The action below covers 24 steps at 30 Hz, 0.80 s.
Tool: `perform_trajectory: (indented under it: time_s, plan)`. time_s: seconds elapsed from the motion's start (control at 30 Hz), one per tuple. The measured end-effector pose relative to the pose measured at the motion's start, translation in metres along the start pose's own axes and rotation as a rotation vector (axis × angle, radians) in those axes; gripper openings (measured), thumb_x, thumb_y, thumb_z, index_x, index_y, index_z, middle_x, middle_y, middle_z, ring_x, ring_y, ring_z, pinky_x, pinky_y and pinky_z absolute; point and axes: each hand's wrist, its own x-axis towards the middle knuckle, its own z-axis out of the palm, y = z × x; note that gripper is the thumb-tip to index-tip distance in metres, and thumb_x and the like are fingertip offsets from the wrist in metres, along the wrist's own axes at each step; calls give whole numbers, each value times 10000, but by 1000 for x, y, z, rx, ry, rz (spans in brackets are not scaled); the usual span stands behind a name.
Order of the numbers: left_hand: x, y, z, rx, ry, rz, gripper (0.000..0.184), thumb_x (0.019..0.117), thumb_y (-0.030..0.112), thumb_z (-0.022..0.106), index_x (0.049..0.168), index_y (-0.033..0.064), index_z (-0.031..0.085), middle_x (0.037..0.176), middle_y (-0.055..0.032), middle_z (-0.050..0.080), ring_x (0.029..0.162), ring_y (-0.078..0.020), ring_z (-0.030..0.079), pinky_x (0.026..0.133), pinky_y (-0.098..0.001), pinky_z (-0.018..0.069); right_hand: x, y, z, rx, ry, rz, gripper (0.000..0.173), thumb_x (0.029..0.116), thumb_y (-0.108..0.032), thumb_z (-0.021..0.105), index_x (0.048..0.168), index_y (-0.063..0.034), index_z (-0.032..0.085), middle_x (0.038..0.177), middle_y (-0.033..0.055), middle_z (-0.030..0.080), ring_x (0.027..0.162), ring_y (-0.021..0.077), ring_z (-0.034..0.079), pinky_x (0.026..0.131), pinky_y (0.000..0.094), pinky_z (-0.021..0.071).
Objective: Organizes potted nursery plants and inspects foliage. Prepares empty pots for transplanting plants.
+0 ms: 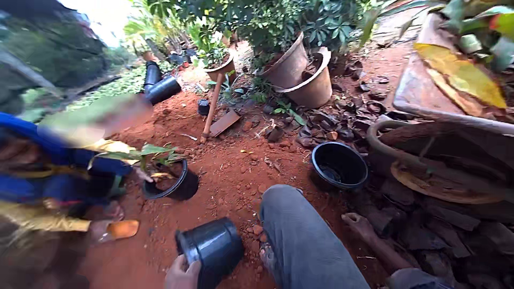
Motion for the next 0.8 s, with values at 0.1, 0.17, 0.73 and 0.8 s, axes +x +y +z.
perform_trajectory:
  time_s: [0.1, 0.17, 0.73, 0.8]
  plan:
    - [3, 5, 5, 116, -18, -9, 321, 903, 154, 647, 1194, 25, 687, 1091, -189, 710, 1058, -351, 673, 942, -595, 511, -15, -59, 4, 113, 8, -123, 372, 1077, -245, 540, 1336, 18, 579, 1187, 246, 671, 983, 344, 704, 842, 521, 579]
    - [1, 15, 5, 200, -80, -25, 354, 920, 173, 624, 1251, 58, 678, 1155, -169, 703, 1123, -334, 659, 988, -570, 501, -24, -112, 3, 59, 10, -338, 365, 1074, -260, 542, 1304, 16, 605, 1141, 236, 684, 957, 352, 702, 833, 560, 577]
    - [-3, -4, -4, 412, -76, 189, 357, 923, 95, 535, 1208, 172, 737, 1350, -73, 637, 1384, -256, 479, 1207, -519, 263, -223, -256, 253, -1122, -1026, -1041, 444, 943, -369, 716, 1243, -47, 656, 1125, 236, 686, 1086, 414, 653, 944, 622, 490]
    - [3, -19, -10, 268, 128, 32, 427, 907, 95, 584, 1317, 163, 682, 1474, -106, 547, 1440, -295, 423, 1192, -530, 314, -231, -248, 280, -1009, -1035, -980, 402, 960, -339, 697, 1216, -30, 671, 1148, 227, 683, 1104, 391, 647, 969, 597, 480]
